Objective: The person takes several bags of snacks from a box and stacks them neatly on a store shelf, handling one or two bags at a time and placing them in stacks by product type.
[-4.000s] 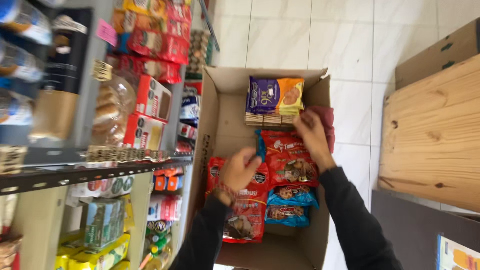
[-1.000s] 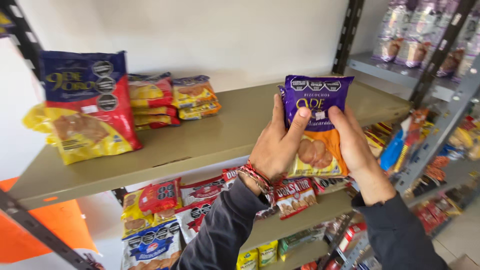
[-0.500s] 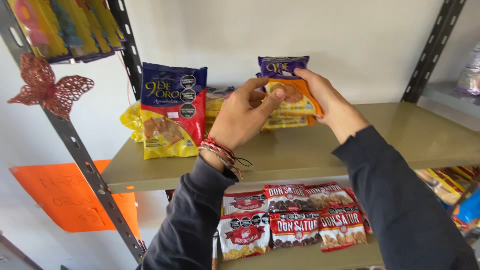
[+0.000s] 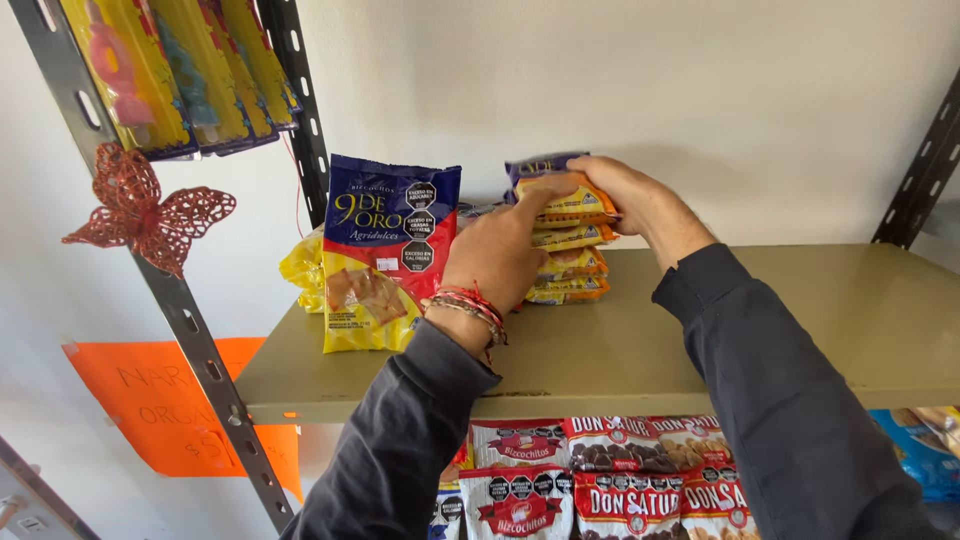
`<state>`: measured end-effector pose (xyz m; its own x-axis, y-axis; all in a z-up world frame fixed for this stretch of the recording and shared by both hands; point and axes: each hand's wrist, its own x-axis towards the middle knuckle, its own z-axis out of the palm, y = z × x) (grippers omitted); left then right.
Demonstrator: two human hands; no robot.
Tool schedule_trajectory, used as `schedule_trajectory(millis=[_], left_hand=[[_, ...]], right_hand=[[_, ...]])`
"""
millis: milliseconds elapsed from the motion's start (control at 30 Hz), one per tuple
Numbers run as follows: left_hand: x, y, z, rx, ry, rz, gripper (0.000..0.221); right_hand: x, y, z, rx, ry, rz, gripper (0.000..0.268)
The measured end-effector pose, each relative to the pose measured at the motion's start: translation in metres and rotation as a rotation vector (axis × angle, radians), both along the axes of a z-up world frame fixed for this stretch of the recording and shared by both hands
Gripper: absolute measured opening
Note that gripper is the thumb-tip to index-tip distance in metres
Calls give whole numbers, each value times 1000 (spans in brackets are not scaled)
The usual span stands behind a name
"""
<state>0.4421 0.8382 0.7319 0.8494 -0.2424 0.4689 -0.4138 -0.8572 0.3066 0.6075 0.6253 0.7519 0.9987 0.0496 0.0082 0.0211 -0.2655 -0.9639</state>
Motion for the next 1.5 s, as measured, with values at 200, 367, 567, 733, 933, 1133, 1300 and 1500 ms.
schedule_trajectory(millis=[200, 367, 567, 733, 933, 1133, 1300, 1500], left_hand=[[7, -4, 2, 45, -3, 21, 82], [9, -10, -2, 31, 46, 61, 89], [33, -11, -14, -17, -3, 65, 85], [7, -10, -1, -73, 42, 46, 92], [-48, -39, -59, -140, -619, 100, 109], [-64, -153, -124, -193, -683, -97, 36], [-92, -247, -132, -273, -639, -425, 21], [-160, -367, -211, -433, -555, -835, 14]], right_hand=[[-92, 11, 42, -258, 39, 32, 114], [-177, 32, 60, -174, 100, 83, 131], [-204, 35, 55, -106, 54, 151, 135], [-176, 4, 37, 4, 71, 277, 156], [-172, -65, -22, -70, 83, 213, 164], [-215, -145, -118, -27, -239, 128, 105], [-286, -179, -140, 271, -530, 6, 81], [-404, -267, -215, 114, -713, -335, 61]])
